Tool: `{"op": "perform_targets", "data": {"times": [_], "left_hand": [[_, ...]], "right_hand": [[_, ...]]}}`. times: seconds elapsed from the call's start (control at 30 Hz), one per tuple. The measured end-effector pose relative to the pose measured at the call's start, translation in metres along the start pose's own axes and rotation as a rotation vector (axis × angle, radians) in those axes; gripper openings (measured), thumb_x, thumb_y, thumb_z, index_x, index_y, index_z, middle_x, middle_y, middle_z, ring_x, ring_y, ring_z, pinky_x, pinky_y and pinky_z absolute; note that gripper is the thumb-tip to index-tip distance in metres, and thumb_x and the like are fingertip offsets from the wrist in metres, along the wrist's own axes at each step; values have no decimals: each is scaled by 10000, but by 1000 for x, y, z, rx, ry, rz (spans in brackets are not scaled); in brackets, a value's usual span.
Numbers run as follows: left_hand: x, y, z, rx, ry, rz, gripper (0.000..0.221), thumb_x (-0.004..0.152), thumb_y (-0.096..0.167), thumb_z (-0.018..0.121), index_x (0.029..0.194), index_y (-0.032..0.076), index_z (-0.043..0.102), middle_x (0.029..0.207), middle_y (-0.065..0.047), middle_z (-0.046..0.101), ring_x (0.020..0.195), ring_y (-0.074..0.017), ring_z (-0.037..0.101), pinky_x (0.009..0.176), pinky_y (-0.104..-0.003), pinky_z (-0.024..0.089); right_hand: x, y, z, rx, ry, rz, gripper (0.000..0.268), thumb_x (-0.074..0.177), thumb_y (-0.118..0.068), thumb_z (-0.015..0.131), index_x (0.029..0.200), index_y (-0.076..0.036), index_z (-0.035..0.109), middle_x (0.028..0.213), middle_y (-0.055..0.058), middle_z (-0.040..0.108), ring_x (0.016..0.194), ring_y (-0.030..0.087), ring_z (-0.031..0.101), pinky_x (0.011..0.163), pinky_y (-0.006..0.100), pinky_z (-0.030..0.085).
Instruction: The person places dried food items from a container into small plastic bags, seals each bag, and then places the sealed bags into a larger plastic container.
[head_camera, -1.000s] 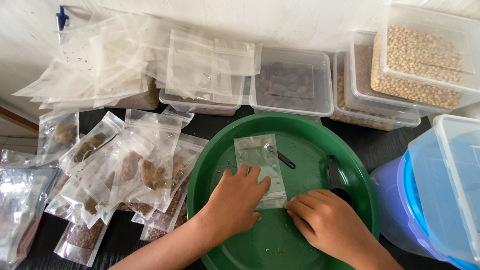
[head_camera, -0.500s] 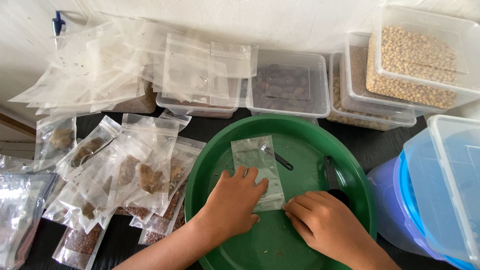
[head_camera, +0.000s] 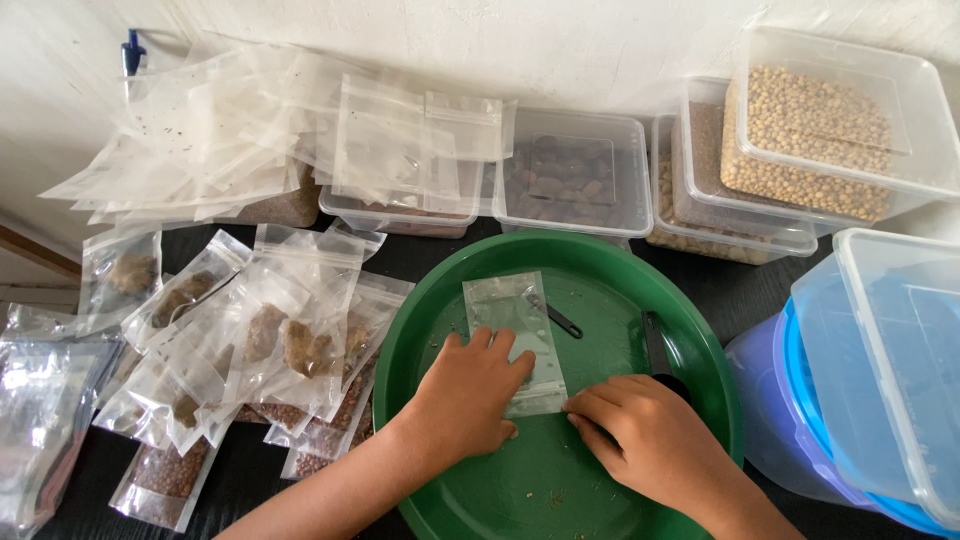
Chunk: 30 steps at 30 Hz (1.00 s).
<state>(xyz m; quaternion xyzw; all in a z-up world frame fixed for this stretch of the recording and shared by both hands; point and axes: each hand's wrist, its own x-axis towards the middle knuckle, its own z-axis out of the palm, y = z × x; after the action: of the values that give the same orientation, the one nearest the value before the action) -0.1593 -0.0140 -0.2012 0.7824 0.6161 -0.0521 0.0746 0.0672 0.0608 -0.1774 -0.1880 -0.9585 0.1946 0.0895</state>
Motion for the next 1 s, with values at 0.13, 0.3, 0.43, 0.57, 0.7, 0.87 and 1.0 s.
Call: {"op": "perform_targets", "data": {"times": [0.13, 0.3, 0.43, 0.57, 0.7, 0.87, 1.0], "left_hand": [[0, -2, -1, 0, -4, 2, 874, 730, 576, 920, 1384, 154, 525, 1360, -181, 509, 1208, -421, 502, 869, -624, 503], [-4, -5, -33, -64, 129, 14, 787, 716, 695, 856, 1227, 147, 617, 1182, -156, 600, 1075, -377, 563, 801, -562, 491], [9, -15, -80, 129, 118, 14, 728, 869, 596, 761, 1405, 153, 545, 1328, -171, 596, 1184, -381, 577, 897, -584, 515], [46, -44, -99, 264, 171, -11, 421, 919, 310, 756, 1278, 111, 661, 1128, -152, 689, 1048, -327, 682, 894, -516, 548], [88, -74, -85, 364, 372, 9, 371, 744, 239, 876, 1074, 143, 737, 984, -68, 709, 899, -276, 697, 760, -458, 566], [118, -91, -72, 457, 504, 23, 389, 703, 288, 907, 1020, 158, 722, 960, -49, 662, 867, -258, 667, 705, -435, 551], [130, -97, -73, 413, 477, 71, 374, 804, 414, 841, 1033, 142, 724, 953, -56, 676, 874, -243, 673, 731, -425, 561]], "right_hand": [[3, -1, -4, 34, -28, 81, 172, 944, -230, 672, 1047, -171, 797, 927, 0, 808, 854, 219, 760, 764, 410, 614], [17, -17, -35, 12, -12, 197, 236, 952, -302, 652, 1113, -177, 773, 1084, -16, 809, 959, 223, 764, 780, 430, 630], [46, -33, -68, 40, 103, 360, 322, 973, -336, 599, 1247, -193, 691, 1245, 13, 712, 1125, 271, 674, 870, 495, 602], [76, 0, -73, -226, 222, 444, 352, 959, -347, 640, 1258, -169, 692, 1118, 149, 719, 1059, 397, 694, 883, 504, 571], [94, 13, -79, -199, 191, 596, 403, 963, -345, 636, 1302, -130, 674, 1206, 193, 697, 1152, 406, 669, 896, 510, 584], [100, 22, -91, -185, 53, 778, 499, 990, -421, 589, 1383, -117, 622, 1235, 151, 708, 1185, 323, 684, 863, 472, 621], [107, 24, -102, -118, 33, 841, 555, 982, -457, 580, 1440, -142, 565, 1248, 146, 717, 1204, 328, 675, 857, 503, 623]]}}
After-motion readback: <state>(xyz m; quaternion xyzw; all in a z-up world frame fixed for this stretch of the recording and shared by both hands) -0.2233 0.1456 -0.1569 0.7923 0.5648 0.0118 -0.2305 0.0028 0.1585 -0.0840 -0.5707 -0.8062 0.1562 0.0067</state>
